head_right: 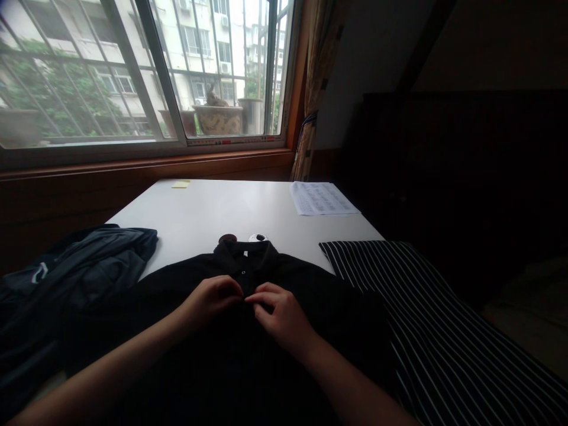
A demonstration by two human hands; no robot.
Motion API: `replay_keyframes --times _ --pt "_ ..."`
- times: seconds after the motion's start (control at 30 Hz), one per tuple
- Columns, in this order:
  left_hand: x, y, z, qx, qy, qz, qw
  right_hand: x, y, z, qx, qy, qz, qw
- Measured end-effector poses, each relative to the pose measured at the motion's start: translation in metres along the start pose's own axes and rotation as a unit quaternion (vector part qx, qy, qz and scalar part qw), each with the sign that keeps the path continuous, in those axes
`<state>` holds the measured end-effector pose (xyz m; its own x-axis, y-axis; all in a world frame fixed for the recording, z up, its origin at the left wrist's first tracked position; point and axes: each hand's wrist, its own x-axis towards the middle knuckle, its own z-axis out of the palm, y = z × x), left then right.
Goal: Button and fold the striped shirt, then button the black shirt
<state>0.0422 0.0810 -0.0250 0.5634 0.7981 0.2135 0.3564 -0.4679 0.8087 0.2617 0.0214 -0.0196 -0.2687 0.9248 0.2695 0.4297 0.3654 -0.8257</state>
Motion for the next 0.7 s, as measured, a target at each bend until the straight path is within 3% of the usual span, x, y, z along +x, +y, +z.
replay_keyframes --times 0.33,0.7 --pt "0.000 0.010 -0.001 -0.023 0.002 -0.059 0.998 0.001 -0.001 0.000 0.013 -0.015 -0.006 1.000" --pt "-0.001 0.004 0.000 -0.051 0.000 -0.062 0.997 -0.001 -0.002 -0.001 0.006 -0.012 -0.012 1.000"
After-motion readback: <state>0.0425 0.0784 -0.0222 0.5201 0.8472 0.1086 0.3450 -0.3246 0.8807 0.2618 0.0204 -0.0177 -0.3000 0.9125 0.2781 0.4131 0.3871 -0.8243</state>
